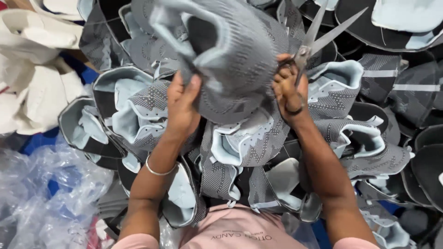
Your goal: Trimming excess fabric and thread from manufactured shoe uppers using scissors.
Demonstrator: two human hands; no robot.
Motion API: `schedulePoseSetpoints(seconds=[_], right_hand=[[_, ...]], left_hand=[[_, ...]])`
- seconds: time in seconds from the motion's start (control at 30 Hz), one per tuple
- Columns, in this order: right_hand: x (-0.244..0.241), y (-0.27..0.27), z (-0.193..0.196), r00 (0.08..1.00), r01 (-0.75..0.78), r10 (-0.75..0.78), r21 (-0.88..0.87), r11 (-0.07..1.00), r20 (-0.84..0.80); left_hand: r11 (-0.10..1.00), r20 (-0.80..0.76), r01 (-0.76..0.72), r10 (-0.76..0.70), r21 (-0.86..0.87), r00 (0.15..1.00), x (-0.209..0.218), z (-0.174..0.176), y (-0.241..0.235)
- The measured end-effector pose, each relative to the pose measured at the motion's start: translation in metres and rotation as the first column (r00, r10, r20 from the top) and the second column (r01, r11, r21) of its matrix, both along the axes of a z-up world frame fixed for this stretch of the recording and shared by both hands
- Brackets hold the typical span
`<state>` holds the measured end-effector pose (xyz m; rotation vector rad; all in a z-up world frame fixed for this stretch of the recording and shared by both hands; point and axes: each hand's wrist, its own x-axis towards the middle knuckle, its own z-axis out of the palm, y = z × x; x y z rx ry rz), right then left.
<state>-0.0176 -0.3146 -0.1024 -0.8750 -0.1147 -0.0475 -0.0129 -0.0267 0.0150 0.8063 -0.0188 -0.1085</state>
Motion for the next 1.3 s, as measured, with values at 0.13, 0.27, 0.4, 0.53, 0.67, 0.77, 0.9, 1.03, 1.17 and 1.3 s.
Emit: schedulePoseSetpoints(seconds=[0.13, 0.27, 0.4, 0.53, 0.67, 0.77, 0.9, 1.03, 1.17, 1.3], right_hand=[[-0.002, -0.004, 0.025, 0.984, -0.165, 0.175, 0.578, 0.799, 0.039], [0.004, 0.014, 0.076, 0.984, -0.014, 0.054, 0.231, 0.973, -0.169], [0.005, 0.009, 0.065, 0.983, -0.021, 0.063, 0.236, 0.972, -0.171], [0.003, 0.007, 0.064, 0.989, -0.073, 0.103, 0.26, 0.963, -0.106], [0.002, 0.011, 0.074, 0.987, -0.08, 0.112, 0.25, 0.965, -0.117], [0.003, 0.013, 0.077, 0.985, -0.076, 0.113, 0.265, 0.961, -0.127], [0.003, 0.01, 0.072, 0.984, -0.054, 0.095, 0.252, 0.966, -0.154], [0.0, 0.011, 0.076, 0.985, -0.074, 0.103, 0.194, 0.978, -0.141], [-0.004, 0.017, 0.077, 0.975, -0.162, 0.156, -0.025, 0.986, -0.156], [-0.007, 0.015, 0.07, 0.972, -0.187, 0.155, -0.177, 0.966, -0.179]], left_hand=[[0.977, 0.07, 0.098, -0.113, 0.188, 0.991, 0.0, -0.003, -0.005], [0.893, 0.084, 0.149, -0.203, 0.426, 0.976, 0.003, 0.001, -0.003], [0.904, 0.047, 0.181, -0.216, 0.388, 0.975, 0.004, -0.003, -0.002], [0.904, 0.046, 0.179, -0.213, 0.388, 0.976, 0.004, -0.005, -0.002], [0.928, 0.026, 0.186, -0.205, 0.324, 0.978, 0.004, -0.002, -0.001], [0.92, 0.063, 0.193, -0.228, 0.341, 0.972, 0.002, 0.001, 0.0], [0.892, 0.016, 0.28, -0.305, 0.354, 0.952, 0.001, -0.004, 0.003], [0.582, 0.457, -0.308, -0.127, 0.753, 0.88, -0.003, 0.008, -0.005], [0.264, 0.609, -0.558, -0.185, 0.787, 0.771, -0.01, 0.004, -0.008], [0.395, 0.474, -0.331, -0.355, 0.857, 0.806, -0.009, 0.006, -0.022]])
